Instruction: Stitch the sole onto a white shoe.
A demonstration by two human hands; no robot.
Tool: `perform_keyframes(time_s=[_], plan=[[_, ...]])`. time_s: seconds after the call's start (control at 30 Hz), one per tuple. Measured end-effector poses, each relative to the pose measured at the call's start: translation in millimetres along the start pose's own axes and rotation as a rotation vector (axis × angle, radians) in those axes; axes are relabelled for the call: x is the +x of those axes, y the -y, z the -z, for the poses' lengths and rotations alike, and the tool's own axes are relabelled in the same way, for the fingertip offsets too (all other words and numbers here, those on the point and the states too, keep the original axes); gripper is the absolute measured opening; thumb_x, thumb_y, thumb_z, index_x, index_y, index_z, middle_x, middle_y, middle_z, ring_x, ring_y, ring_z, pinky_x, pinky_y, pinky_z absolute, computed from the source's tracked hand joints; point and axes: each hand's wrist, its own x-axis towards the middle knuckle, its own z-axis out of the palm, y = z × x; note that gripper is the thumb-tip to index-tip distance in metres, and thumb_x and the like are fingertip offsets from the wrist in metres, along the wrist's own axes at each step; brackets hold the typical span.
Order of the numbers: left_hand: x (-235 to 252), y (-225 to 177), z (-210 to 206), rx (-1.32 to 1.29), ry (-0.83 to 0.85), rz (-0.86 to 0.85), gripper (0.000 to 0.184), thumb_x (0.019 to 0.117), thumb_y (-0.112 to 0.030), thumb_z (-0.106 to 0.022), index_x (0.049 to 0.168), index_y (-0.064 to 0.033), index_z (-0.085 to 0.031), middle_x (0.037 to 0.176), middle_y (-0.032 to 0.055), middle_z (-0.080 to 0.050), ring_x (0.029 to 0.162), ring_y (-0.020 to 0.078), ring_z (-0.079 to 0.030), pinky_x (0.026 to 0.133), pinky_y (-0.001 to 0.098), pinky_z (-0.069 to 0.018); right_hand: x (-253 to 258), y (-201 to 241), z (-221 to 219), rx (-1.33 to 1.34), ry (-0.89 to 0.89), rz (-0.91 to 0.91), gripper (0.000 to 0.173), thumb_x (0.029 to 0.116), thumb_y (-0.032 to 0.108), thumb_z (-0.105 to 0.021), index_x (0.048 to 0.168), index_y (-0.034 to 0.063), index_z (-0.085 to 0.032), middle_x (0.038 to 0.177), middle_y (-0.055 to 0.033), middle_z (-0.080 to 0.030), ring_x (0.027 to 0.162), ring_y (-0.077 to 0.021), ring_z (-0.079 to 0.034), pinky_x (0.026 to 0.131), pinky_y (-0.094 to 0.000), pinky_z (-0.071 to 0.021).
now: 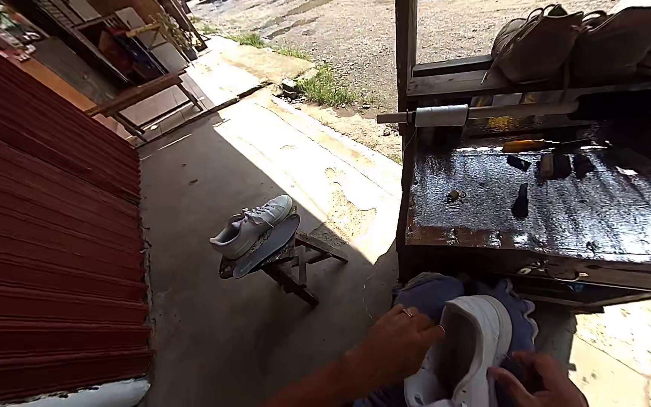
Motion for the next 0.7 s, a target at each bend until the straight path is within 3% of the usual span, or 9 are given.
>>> perform_keyframes(time_s=[0.07, 0.1, 0.23, 0.4, 0.7], plan=[[-11, 0, -9, 0.073, -0.052, -0.046, 0.023, 0.0923, -0.011, -0.058, 0.108, -0.0158, -0.074, 0.093, 0.004, -0.07, 0.088, 0.0246, -0.068, 0.076, 0.0433, -0.055, 2, 11, -9, -0.173, -0.114, -0.015, 0.066, 0.0809, 0.068, -0.071, 0.097, 0.0037, -0.069, 0.077, -0.0071, -0.062, 0.06, -0.0186, -0.056, 0.052, -0.04, -0.0476], [-19, 0, -10, 0.053, -0.057, -0.043, 0.024, 0.0935, -0.014, -0.054, 0.107, -0.0162, -0.074, 0.089, 0.004, -0.069, 0.085, 0.0249, -0.067, 0.075, 0.044, -0.0546, 3, 16, -10, -0.196, -0.114, -0.045, 0.067, 0.0812, 0.07, -0.069, 0.095, 0.0049, -0.068, 0.077, -0.006, -0.061, 0.059, -0.0176, -0.055, 0.051, -0.039, -0.0473], [-67, 8, -13, -0.061, -0.077, 0.019, 0.029, 0.1017, -0.02, -0.045, 0.104, -0.0118, -0.073, 0.08, 0.0087, -0.065, 0.075, 0.0288, -0.062, 0.069, 0.0469, -0.0503, 4, 16, -5, -0.161, -0.005, -0.169, 0.056, 0.086, 0.058, -0.074, 0.094, 0.0036, -0.069, 0.081, -0.0082, -0.065, 0.066, -0.0211, -0.061, 0.06, -0.0442, -0.0521], [-135, -8, -22, -0.171, -0.087, 0.11, 0.031, 0.1061, -0.026, -0.043, 0.101, -0.0115, -0.07, 0.075, 0.0061, -0.06, 0.072, 0.0227, -0.055, 0.071, 0.038, -0.0446, -1, 14, -9, -0.183, 0.053, -0.085, 0.043, 0.088, 0.05, -0.076, 0.091, 0.0081, -0.068, 0.082, -0.0049, -0.064, 0.063, -0.0188, -0.061, 0.053, -0.0408, -0.0501], [-90, 9, -6, -0.14, -0.045, 0.03, 0.034, 0.1064, -0.026, -0.042, 0.1, -0.0108, -0.071, 0.077, 0.0054, -0.062, 0.076, 0.0222, -0.057, 0.072, 0.0389, -0.0456, -13, 0, -8, -0.063, -0.012, -0.071, 0.037, 0.0942, 0.047, -0.071, 0.098, 0.0096, -0.07, 0.087, -0.0034, -0.064, 0.068, -0.0151, -0.061, 0.059, -0.0373, -0.0529]])
